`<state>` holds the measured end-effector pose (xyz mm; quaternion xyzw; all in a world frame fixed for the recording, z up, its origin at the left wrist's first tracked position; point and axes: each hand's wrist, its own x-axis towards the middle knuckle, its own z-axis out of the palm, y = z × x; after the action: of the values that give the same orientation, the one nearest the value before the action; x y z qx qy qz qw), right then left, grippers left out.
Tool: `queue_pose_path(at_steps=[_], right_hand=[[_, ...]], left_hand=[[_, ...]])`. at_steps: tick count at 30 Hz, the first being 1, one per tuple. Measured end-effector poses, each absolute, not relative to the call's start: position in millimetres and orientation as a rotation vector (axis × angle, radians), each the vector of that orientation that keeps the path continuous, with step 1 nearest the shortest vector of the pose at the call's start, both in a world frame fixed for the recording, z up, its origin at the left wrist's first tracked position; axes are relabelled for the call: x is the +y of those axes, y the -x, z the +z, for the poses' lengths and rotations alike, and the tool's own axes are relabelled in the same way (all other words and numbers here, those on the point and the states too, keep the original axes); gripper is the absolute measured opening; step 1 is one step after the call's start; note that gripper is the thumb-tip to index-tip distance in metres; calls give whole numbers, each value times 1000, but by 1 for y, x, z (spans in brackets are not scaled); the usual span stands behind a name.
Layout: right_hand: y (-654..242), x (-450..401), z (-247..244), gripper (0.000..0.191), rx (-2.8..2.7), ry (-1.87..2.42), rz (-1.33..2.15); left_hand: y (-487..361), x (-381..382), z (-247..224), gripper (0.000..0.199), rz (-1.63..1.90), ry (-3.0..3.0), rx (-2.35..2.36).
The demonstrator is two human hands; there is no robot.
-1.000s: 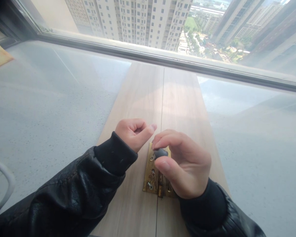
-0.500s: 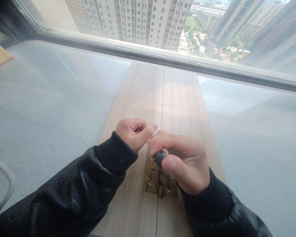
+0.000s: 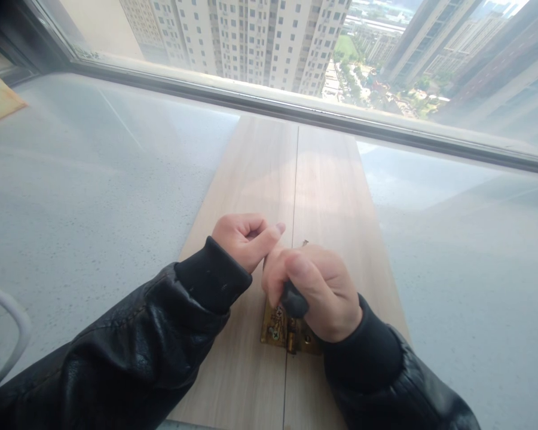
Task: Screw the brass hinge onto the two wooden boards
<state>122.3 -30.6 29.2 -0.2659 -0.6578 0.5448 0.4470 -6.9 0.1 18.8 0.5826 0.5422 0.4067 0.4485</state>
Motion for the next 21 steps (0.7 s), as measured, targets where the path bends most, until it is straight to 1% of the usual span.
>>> queue_pose_path(at_steps=[7, 11, 13, 15, 19, 21], right_hand=[[-120, -36, 20, 59, -1532, 693, 1386], [-124, -35, 25, 68, -1546, 730, 1414], [-125, -36, 28, 69, -1530, 788, 1402], [-125, -39, 32, 62, -1516, 826, 1416], [-126, -42, 32, 31, -1468, 817, 1524], [-126, -40, 28, 26, -1442, 793, 1486]], left_hand=[[7, 1, 16, 41, 1004, -1459, 1330], [7, 1, 17, 41, 1009, -1465, 1320], [7, 1, 18, 42, 1006, -1458, 1326], [7, 1, 18, 42, 1004, -1450, 1338], [7, 0, 19, 43, 1008, -1444, 1357], [7, 0, 19, 43, 1000, -1452, 1349]])
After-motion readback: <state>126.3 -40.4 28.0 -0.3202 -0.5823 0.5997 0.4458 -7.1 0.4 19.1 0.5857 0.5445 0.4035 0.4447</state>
